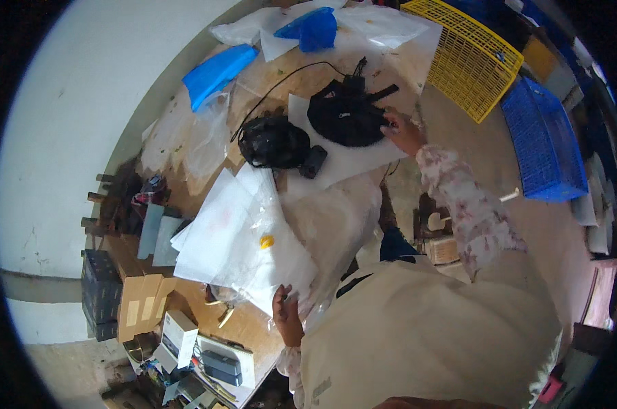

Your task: The person opens a small black box and removes a power bank. They then pick up a black head-mounted device and attach a small white component to it. The person handles the power bank and the head-mounted device, moving them around the cluttered workspace.

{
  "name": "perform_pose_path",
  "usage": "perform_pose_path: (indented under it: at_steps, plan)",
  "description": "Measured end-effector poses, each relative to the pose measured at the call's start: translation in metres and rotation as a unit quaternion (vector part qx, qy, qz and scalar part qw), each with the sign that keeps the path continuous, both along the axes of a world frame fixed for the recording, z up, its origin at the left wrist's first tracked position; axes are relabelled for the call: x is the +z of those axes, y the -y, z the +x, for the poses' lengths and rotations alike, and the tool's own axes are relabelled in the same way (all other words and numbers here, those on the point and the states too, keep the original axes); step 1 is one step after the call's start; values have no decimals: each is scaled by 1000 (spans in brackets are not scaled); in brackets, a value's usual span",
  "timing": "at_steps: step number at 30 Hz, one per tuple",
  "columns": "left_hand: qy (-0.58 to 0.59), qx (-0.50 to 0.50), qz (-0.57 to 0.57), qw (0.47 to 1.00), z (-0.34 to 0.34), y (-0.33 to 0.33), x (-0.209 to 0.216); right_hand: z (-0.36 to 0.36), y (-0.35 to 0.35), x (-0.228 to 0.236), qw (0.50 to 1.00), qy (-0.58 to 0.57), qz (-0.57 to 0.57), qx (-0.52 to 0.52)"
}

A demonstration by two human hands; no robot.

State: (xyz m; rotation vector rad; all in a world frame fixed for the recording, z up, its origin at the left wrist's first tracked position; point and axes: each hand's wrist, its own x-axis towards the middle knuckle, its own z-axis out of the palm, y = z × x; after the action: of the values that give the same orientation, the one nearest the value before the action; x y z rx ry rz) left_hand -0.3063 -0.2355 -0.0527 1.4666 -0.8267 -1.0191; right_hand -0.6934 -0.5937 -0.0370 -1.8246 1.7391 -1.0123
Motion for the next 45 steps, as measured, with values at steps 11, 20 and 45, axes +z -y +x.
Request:
perform_pose_path:
  at_steps: [11,20,45]
  plan:
    - [21,257,58,964,-141,88,31,-28,233,-64,966,-250,-9,62]
    - [35,320,58,945,-192,123,54,-27,277,-77,987,-69,-15,147]
    - [-35,291,-62,954,-195,149,43,53,215,157,818,354,80,446]
